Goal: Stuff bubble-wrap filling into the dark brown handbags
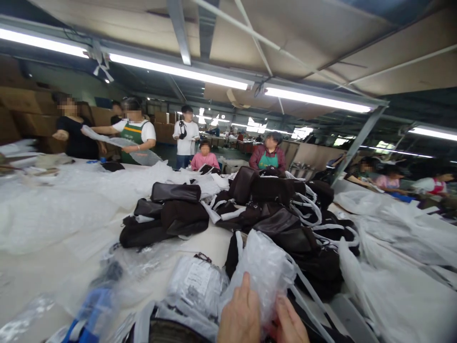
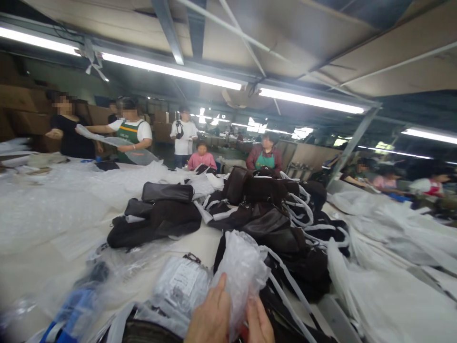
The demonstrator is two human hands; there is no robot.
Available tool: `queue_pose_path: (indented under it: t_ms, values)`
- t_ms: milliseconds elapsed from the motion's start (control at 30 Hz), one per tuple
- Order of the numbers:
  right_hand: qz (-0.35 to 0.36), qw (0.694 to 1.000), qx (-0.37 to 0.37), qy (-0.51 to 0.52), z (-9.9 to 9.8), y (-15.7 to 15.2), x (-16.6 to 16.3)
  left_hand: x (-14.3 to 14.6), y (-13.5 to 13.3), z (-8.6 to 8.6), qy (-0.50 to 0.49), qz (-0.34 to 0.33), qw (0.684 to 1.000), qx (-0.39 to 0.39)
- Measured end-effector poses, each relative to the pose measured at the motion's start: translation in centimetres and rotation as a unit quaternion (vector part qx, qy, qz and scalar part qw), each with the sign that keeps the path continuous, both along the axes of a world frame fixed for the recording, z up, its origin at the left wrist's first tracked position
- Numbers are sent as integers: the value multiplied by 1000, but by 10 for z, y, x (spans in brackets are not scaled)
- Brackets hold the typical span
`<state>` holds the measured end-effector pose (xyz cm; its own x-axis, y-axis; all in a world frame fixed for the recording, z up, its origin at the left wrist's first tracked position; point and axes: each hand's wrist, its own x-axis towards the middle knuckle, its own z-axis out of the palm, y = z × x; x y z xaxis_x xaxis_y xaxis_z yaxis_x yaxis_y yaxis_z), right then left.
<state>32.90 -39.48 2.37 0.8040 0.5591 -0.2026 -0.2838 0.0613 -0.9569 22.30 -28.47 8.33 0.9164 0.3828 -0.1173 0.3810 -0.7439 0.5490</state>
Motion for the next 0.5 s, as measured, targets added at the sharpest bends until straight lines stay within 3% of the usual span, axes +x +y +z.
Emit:
queue_pose_path:
  t_ms: [67, 133, 200, 267, 300, 367, 433, 500]
  values:
    - [14, 999, -27, -35, 2, 1, -1, 3, -18, -25, -34, 10, 999, 1]
    - [22, 989, -101, -104, 12, 0, -4, -1, -26, -44, -64, 10, 998, -6]
    - [27, 964, -197, -177, 28, 1, -6, -17, -23, -51, -77, -27, 996, -44]
    - [29, 950, -242, -193, 45, 4, -5, -46, -8, -47, -98, -70, 988, -97]
    - [28, 954, -235, -185, 53, 6, -2, -63, 3, -41, -105, -64, 986, -111]
    - [36, 966, -200, -162, 65, 10, 6, -98, 26, -31, -71, 44, 994, -77]
    - [63, 974, -151, -155, 68, 16, 14, -127, 44, -27, 59, 132, 989, -11]
    - [89, 979, -104, -149, 63, 23, 18, -147, 53, -28, 192, 116, 974, 21]
